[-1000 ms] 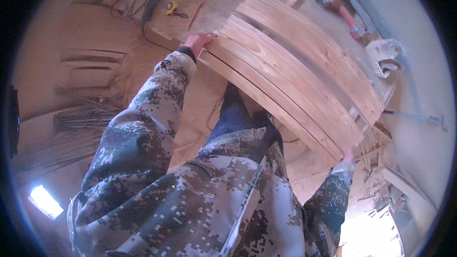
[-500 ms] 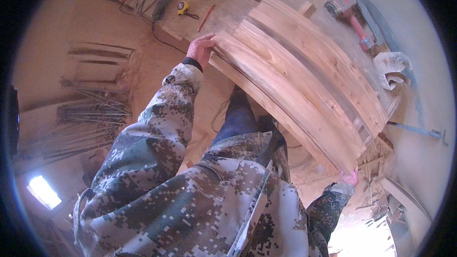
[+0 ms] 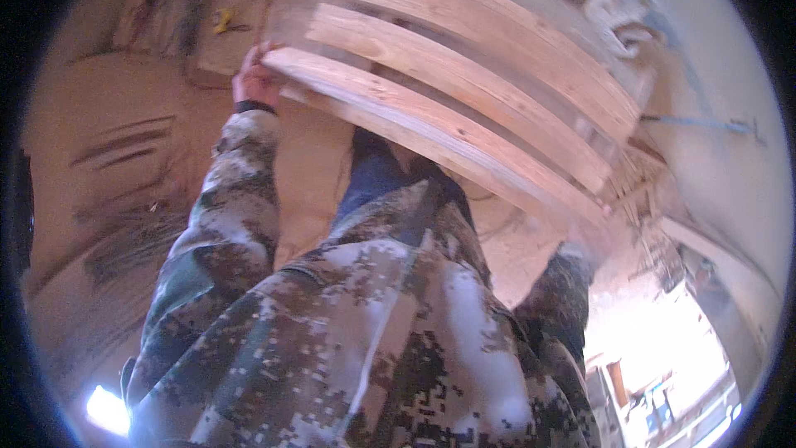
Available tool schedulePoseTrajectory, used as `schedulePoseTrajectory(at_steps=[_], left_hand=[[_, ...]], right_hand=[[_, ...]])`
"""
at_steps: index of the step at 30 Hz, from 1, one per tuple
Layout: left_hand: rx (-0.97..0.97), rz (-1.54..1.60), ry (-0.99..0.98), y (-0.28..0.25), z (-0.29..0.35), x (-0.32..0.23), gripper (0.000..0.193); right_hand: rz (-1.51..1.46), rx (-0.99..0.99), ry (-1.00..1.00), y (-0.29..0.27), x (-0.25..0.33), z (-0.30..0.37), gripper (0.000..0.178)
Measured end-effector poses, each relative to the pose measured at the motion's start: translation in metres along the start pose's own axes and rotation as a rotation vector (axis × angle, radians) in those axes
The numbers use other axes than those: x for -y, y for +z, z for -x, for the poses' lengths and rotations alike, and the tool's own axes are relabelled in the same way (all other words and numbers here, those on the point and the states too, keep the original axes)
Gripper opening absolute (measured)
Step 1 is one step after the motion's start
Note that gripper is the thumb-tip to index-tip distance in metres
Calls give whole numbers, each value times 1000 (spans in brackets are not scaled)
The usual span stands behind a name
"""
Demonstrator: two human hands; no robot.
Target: The person repeatedly picks up wooden planks, aligns them on a workbench, and marks them with a pencil. The person handles each plank individually, adjusting its position before marking it.
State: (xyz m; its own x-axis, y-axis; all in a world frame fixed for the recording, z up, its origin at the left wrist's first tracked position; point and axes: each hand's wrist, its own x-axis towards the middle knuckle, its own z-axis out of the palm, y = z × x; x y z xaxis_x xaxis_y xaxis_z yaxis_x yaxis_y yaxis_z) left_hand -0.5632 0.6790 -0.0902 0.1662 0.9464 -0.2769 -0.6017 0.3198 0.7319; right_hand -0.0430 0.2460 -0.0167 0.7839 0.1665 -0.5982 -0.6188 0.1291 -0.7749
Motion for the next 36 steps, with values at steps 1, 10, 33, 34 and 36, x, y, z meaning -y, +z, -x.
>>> schedulePoseTrajectory(at_steps=[1,10,33,34,36], left_hand=[[-64,31,-59,-1,-2,1,47],[-38,-421,-111,23,-20,5,58],[339,-1674,-63,-66,-80,29,74],[354,-1726,-35,-73,-80,29,68],[204,-1456,-83,-77,-77,30,55]], right_hand=[[-40,-31,0,-2,0,-6,44],[524,-5,-156,-44,0,-82,49],[1482,338,66,-109,-22,-150,32],[1415,265,86,-122,-29,-168,35],[1339,440,-198,-142,-44,-195,38]])
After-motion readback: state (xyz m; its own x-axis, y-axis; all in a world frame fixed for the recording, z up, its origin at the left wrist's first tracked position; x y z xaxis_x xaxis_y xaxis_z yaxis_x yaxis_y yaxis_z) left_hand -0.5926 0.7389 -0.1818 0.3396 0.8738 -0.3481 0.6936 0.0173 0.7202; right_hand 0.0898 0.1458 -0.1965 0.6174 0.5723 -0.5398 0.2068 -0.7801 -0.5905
